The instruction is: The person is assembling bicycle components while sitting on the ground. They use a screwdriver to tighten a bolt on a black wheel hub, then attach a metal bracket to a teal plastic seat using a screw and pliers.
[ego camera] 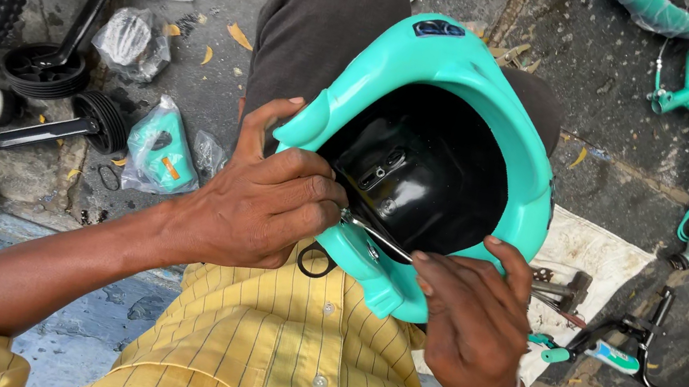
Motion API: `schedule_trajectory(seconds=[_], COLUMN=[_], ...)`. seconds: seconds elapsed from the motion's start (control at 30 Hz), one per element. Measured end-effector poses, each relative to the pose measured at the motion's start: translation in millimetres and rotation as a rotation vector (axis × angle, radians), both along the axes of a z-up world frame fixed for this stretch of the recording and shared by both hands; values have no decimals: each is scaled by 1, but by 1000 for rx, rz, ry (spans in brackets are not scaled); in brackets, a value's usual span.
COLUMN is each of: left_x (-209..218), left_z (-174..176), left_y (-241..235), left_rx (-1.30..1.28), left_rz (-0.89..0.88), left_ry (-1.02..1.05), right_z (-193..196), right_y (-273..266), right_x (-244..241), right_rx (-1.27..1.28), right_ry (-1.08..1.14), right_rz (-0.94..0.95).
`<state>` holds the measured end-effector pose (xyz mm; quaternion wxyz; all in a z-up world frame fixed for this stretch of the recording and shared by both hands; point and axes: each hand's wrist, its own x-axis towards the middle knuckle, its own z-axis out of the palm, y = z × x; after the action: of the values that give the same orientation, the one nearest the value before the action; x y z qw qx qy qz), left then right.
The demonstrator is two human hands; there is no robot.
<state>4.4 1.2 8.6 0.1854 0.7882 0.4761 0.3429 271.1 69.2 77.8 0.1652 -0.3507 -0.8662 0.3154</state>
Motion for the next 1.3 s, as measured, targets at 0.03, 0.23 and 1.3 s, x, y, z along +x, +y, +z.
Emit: schedule_trajectory(seconds=[0.03, 0.23, 1.3], left_x=[0, 14, -4], left_z=[2, 20, 3], left_y=[-1, -11, -2], left_rx=[-7, -74, -44], left_rz=[15, 135, -33], left_ry=[18, 257, 151], right_z=[0, -19, -21], right_y=[2, -4, -10], right_x=[2, 5, -2], right_rx=[-5, 139, 129], right_ry=[18, 63, 1], right_rz=[-12, -41, -49])
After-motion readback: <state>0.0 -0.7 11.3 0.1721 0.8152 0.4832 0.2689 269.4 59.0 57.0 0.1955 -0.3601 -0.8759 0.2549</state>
